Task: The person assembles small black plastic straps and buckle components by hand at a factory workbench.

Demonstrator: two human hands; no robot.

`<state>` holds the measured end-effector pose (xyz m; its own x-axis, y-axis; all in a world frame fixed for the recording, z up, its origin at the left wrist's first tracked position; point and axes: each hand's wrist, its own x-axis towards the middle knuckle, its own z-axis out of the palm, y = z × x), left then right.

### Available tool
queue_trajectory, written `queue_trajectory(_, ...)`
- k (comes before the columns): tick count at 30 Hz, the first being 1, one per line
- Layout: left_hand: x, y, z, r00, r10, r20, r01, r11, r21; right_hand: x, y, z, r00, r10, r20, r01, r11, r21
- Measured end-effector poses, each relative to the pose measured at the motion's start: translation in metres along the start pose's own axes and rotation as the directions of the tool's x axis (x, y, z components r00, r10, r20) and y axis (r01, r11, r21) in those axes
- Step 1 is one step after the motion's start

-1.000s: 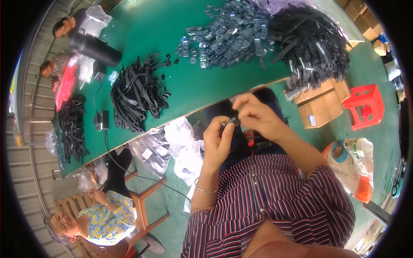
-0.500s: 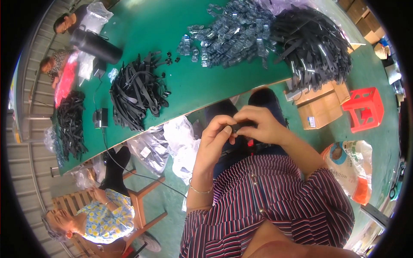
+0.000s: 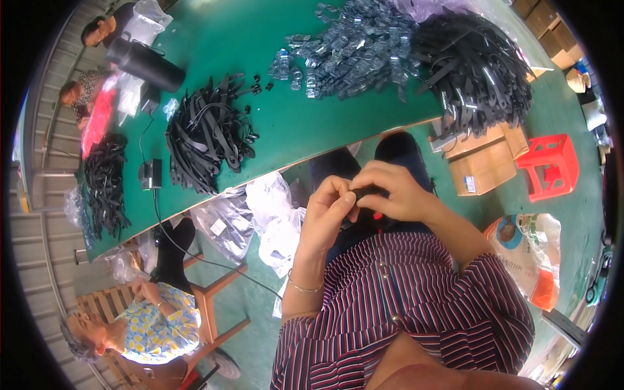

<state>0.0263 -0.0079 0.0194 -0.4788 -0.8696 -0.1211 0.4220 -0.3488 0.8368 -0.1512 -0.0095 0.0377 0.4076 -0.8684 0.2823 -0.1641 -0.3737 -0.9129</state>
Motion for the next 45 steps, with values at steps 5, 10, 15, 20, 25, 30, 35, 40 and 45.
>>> queue_trajectory(5,0.003,0.003,0.006,1.0,-0.007,-0.001,0.007,0.995,-0.097,0.005,0.0,-0.003,0.979,-0.206,0.011,0.2,0.935,-0.293)
queue_trajectory(10,0.002,-0.002,0.004,0.984,0.137,-0.113,-0.139,0.99,-0.014,-0.001,-0.002,-0.011,0.986,0.022,-0.168,-0.047,0.988,-0.149)
queue_trajectory(15,0.002,0.003,0.002,0.98,0.199,-0.013,-0.174,0.889,0.424,-0.002,0.004,-0.006,0.994,0.101,0.038,-0.097,0.99,-0.098)
queue_trajectory(20,0.001,0.013,0.004,0.996,0.025,0.087,-0.068,0.837,0.543,-0.007,0.003,-0.001,0.989,0.112,0.098,-0.131,0.966,0.222)
queue_trajectory(25,-0.005,0.005,0.005,0.982,-0.021,0.19,0.019,1.0,0.01,-0.014,-0.004,0.009,0.999,0.031,0.043,-0.047,0.882,0.469)
queue_trajectory(30,-0.004,-0.001,0.004,0.974,0.065,0.217,0.003,0.954,-0.299,-0.012,-0.009,0.01,0.998,0.055,0.031,-0.063,0.807,0.587)
queue_trajectory(35,-0.005,0.006,0.007,1.0,-0.027,0.002,0.026,0.992,0.126,0.0,-0.016,0.002,0.981,-0.063,-0.185,0.069,0.997,0.027)
queue_trajectory(40,-0.003,0.01,0.005,0.996,-0.038,0.079,0.036,0.999,0.021,0.003,-0.005,-0.005,0.974,-0.204,-0.095,0.191,0.973,-0.128)
queue_trajectory(45,-0.003,0.008,0.0,0.998,-0.008,0.068,-0.005,0.982,0.189,0.001,0.0,-0.01,0.995,-0.07,-0.073,0.073,0.996,0.045)
